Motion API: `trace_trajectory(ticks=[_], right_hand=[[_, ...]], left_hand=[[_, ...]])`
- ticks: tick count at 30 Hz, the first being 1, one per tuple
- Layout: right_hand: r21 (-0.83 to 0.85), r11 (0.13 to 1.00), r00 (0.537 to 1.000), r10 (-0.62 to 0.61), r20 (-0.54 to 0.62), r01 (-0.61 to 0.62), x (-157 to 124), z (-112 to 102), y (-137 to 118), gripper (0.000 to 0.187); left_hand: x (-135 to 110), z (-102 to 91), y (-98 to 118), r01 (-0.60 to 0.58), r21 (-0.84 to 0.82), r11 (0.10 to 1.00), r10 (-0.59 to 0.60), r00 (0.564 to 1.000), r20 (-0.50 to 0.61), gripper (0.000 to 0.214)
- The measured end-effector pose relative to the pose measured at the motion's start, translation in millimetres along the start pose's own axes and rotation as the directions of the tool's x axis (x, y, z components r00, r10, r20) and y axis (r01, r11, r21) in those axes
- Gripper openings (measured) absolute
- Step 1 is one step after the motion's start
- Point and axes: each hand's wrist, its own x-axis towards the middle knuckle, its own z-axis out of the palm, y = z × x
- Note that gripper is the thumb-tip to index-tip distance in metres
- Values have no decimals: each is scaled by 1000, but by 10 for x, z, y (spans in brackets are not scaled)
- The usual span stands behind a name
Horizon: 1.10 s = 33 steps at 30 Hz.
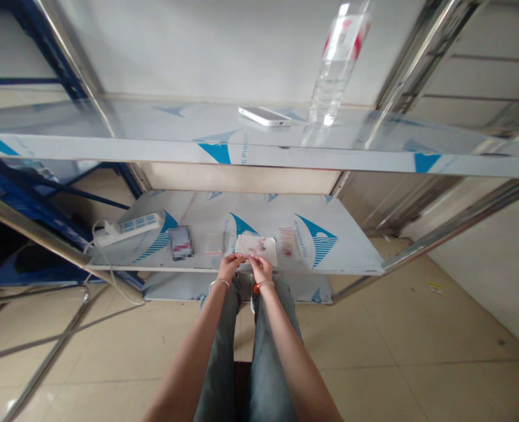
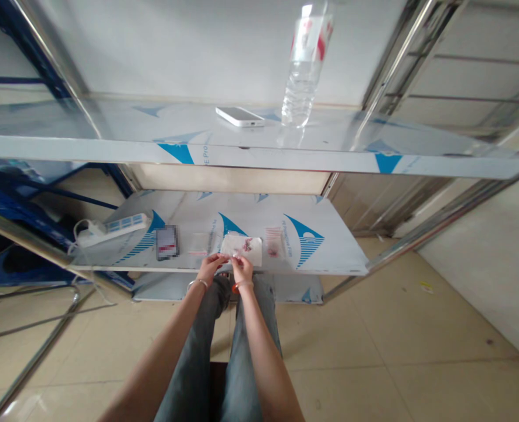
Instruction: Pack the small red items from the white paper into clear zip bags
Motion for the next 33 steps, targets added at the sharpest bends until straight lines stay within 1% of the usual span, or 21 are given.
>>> trace_trajectory(ticks=[3,7,11,14,18,23,28,31,33], right_hand=[[11,1000,1000,0,-14,0,-7,21,-3,35],[30,1000,1000,5,-5,-5,-7,34,3,34],[72,997,999,38,13,-39,-4,32,-4,34],[104,992,997,70,18,-72,-5,29,-25,34],[153,983,993,93,65,-102,-15,12,-66,32],[134,988,996,74,55,-80,-17,-14,-88,30],[139,990,998,29,48,-35,-9,9,-69,29],[157,986,998,41,42,-47,-7,31,-65,28],[171,982,996,66,61,-75,-7,40,-66,27]], left_hand=[[11,-12,-28,-9,2,1000,9,1000,-20,20],[13,-10,-38,-22,-23,999,21,1000,-23,20],[15,-13,-42,-36,-24,999,35,999,-23,22],[16,-16,-48,-11,9,1000,12,1000,-21,23],[-11,7,-10,30,9,1000,-30,999,19,23],[-40,10,43,73,-8,997,-72,994,81,24],[-6,-30,14,64,17,998,-66,994,83,29],[1,-29,6,67,25,997,-69,995,79,32],[-7,-18,9,72,30,997,-74,995,72,33]])
